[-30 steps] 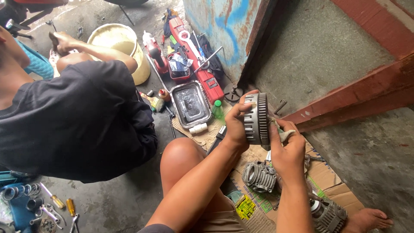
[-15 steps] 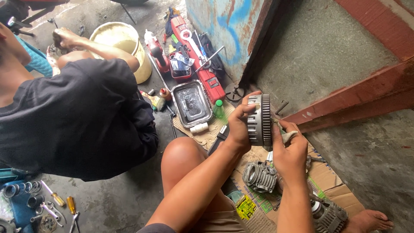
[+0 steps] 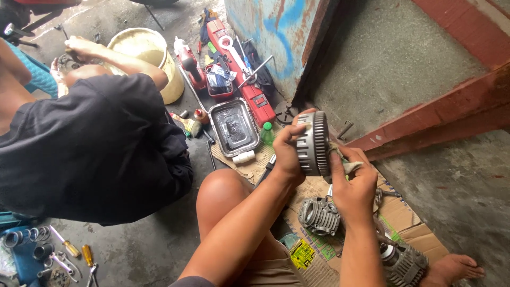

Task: Cleaning a motorcycle clutch basket using a cloth.

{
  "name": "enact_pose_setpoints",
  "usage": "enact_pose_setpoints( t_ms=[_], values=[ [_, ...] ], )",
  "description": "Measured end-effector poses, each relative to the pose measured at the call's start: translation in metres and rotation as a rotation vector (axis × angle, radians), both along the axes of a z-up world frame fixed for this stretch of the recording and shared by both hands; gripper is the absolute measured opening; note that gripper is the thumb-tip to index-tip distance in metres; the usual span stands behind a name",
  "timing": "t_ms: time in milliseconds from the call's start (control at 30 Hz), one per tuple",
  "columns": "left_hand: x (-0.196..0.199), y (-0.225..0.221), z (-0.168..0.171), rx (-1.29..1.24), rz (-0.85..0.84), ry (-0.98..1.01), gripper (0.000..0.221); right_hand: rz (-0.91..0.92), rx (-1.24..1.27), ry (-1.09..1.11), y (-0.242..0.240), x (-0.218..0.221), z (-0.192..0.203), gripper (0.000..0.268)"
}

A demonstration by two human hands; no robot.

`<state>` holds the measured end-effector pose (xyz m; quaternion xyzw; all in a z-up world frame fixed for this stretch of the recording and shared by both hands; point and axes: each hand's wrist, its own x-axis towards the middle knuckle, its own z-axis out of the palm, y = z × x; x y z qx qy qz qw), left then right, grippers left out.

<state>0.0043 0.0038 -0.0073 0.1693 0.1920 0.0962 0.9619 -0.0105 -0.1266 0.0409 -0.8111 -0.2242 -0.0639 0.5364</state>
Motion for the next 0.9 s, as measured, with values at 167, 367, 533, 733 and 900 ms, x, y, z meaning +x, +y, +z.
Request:
enact_pose_setpoints(
  t_ms=[167, 367, 533, 733, 900],
  values=[
    [0.003, 0.008, 0.008, -0.090, 0.037, 0.023, 0.057, 0.053, 0.039, 0.000, -0.002, 0.001, 0.011, 0.017],
    [-0.004, 0.009, 0.018, -0.128, 0.067, -0.116, 0.065, 0.029, 0.112, -0.121, 0.009, 0.021, 0.028, 0.015],
    [-0.002, 0.006, 0.008, -0.126, 0.002, -0.370, 0.084, 0.054, 0.066, -0.156, 0.023, 0.018, 0.031, 0.015],
    [-0.002, 0.009, -0.009, -0.115, -0.023, -0.389, 0.089, 0.114, 0.054, -0.182, 0.012, 0.007, 0.032, 0.015],
    [-0.001, 0.008, -0.013, -0.138, -0.030, -0.422, 0.089, 0.112, 0.059, -0.235, 0.009, 0.008, 0.026, 0.011]
  ],
)
